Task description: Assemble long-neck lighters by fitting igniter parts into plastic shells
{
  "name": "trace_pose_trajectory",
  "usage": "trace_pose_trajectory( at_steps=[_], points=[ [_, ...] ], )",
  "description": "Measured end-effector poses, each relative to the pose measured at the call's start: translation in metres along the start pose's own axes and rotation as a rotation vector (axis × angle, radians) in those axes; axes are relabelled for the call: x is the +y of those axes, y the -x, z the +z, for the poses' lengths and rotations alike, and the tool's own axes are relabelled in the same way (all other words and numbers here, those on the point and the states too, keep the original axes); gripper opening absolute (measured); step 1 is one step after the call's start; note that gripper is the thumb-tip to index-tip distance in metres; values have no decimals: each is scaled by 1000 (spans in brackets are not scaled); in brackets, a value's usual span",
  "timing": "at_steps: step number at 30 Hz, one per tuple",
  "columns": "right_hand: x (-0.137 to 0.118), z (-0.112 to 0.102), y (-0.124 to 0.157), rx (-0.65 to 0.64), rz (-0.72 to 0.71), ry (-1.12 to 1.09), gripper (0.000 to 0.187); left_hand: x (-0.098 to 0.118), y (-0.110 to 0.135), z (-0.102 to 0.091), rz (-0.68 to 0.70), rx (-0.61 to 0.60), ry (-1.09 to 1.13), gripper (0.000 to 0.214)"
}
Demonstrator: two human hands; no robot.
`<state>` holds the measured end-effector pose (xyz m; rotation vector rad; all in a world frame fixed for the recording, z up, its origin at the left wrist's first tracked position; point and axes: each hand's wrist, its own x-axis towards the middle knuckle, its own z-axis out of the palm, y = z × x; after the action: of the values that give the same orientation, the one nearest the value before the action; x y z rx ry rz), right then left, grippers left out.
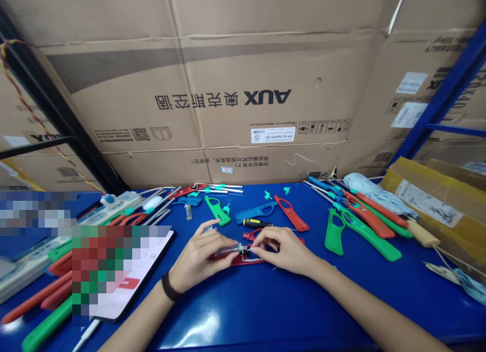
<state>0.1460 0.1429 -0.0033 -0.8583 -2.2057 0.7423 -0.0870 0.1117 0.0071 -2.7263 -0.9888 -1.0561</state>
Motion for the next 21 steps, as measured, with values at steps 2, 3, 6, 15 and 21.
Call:
trace_pose_trajectory(
  at_steps=[2,3,6,15,21],
  points=[
    [0,0,1,15,-2,10,11,1,-1,2,14,21,5,12],
    [0,0,1,22,0,9,11,1,-1,2,17,30,9,12],
    [-1,-1,1,35,7,7,10,1,-1,3,12,40,19,13],
    [-1,-2,2,14,3,9,10,4,-2,3,45,35,10,15],
    [-1,-2,2,-6,-38,18,7,5,-3,3,55,31,0,13]
  ],
)
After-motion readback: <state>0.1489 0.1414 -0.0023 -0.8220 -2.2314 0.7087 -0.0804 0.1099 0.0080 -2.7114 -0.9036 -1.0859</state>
